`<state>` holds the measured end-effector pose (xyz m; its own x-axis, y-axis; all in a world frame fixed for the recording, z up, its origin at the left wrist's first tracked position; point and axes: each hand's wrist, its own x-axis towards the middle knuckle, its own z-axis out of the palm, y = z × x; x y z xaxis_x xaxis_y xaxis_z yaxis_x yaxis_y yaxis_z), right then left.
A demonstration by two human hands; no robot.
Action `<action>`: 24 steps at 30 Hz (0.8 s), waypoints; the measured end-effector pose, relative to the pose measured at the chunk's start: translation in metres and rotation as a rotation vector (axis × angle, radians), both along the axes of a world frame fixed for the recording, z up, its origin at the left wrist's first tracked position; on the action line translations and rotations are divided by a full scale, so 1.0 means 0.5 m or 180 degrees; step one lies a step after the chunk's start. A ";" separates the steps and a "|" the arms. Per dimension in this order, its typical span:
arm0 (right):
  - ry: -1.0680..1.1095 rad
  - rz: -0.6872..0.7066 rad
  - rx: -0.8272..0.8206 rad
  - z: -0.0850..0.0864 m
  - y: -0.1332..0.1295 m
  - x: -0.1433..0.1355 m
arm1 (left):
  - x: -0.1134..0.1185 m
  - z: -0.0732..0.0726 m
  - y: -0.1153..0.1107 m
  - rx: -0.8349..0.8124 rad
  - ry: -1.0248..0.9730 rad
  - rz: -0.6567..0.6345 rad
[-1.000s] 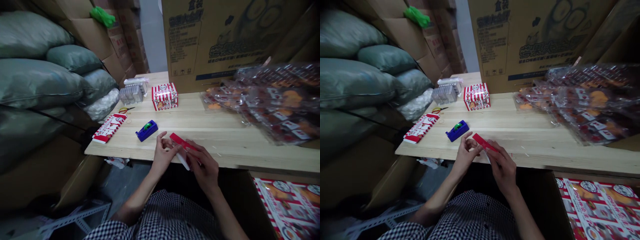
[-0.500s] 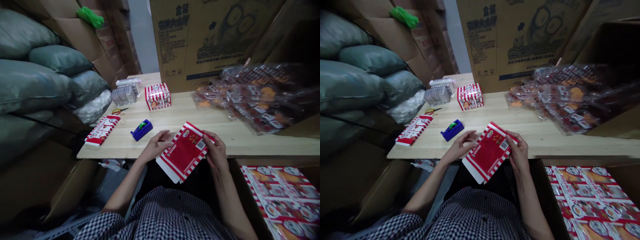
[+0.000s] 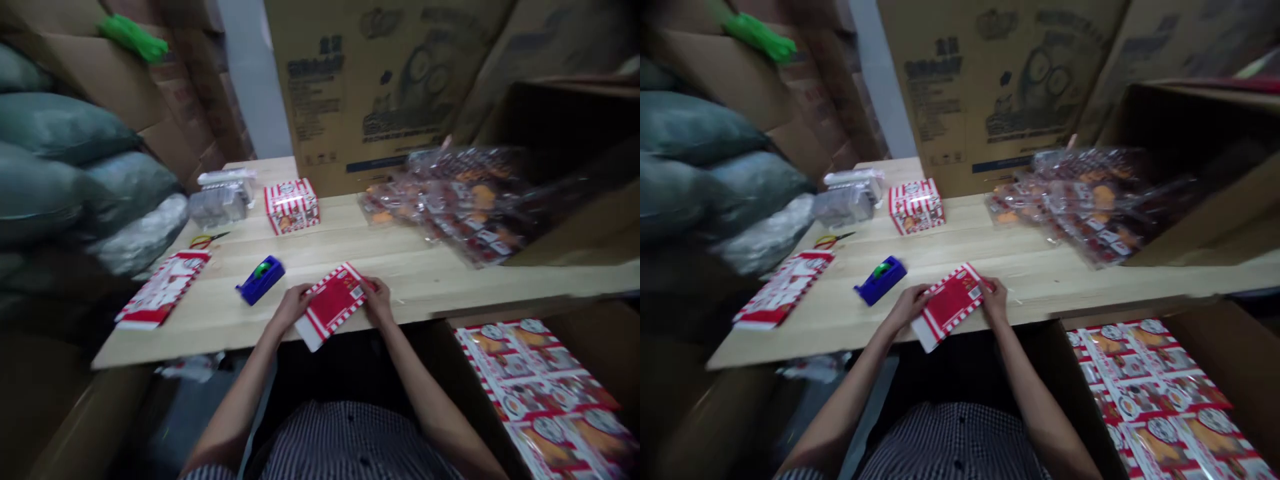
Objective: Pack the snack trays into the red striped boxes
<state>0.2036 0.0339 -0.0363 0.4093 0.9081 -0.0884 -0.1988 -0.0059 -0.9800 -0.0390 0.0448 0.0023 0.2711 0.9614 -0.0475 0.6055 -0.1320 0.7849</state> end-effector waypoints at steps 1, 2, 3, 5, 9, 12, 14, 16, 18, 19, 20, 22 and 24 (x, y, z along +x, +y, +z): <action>-0.0189 0.0067 -0.0011 0.002 0.009 0.002 | -0.003 -0.013 0.009 0.0084 0.0008 0.0045; -0.0379 0.0134 -0.0031 0.006 0.021 0.007 | -0.005 -0.025 0.019 0.0167 0.0016 0.0097; -0.0561 0.0174 -0.0066 0.013 0.034 0.017 | -0.007 -0.038 0.028 0.0229 0.0015 0.0126; -0.0858 0.0142 -0.0166 0.035 0.065 0.056 | -0.009 -0.059 0.044 0.0444 0.0158 0.0198; -0.1077 -0.0244 -0.0399 0.114 0.127 0.212 | -0.013 -0.073 0.043 0.0835 0.0881 0.0615; -0.0919 -0.0464 -0.0626 0.170 0.165 0.338 | -0.022 -0.070 0.020 0.1019 0.0929 0.0807; -0.0677 -0.0406 -0.0827 0.187 0.191 0.389 | -0.029 -0.067 0.004 0.1149 0.0720 0.0798; -0.0382 -0.0149 -0.1019 0.186 0.222 0.407 | -0.029 -0.059 -0.009 0.1244 0.0469 0.0818; -0.0115 0.0164 -0.1147 0.176 0.262 0.401 | -0.020 -0.044 -0.018 0.1217 0.0205 0.0811; -0.0021 0.0275 -0.1180 0.169 0.285 0.392 | -0.012 -0.035 -0.021 0.1168 0.0070 0.0790; 0.0033 0.0348 -0.1202 0.164 0.311 0.382 | -0.003 -0.025 -0.022 0.1111 -0.0051 0.0768; 0.0008 0.0406 -0.1251 0.153 0.362 0.360 | 0.018 -0.007 -0.022 0.1011 -0.0216 0.0771; -0.0187 0.0435 -0.1338 0.140 0.408 0.334 | 0.037 0.003 -0.020 0.0958 -0.0292 0.0868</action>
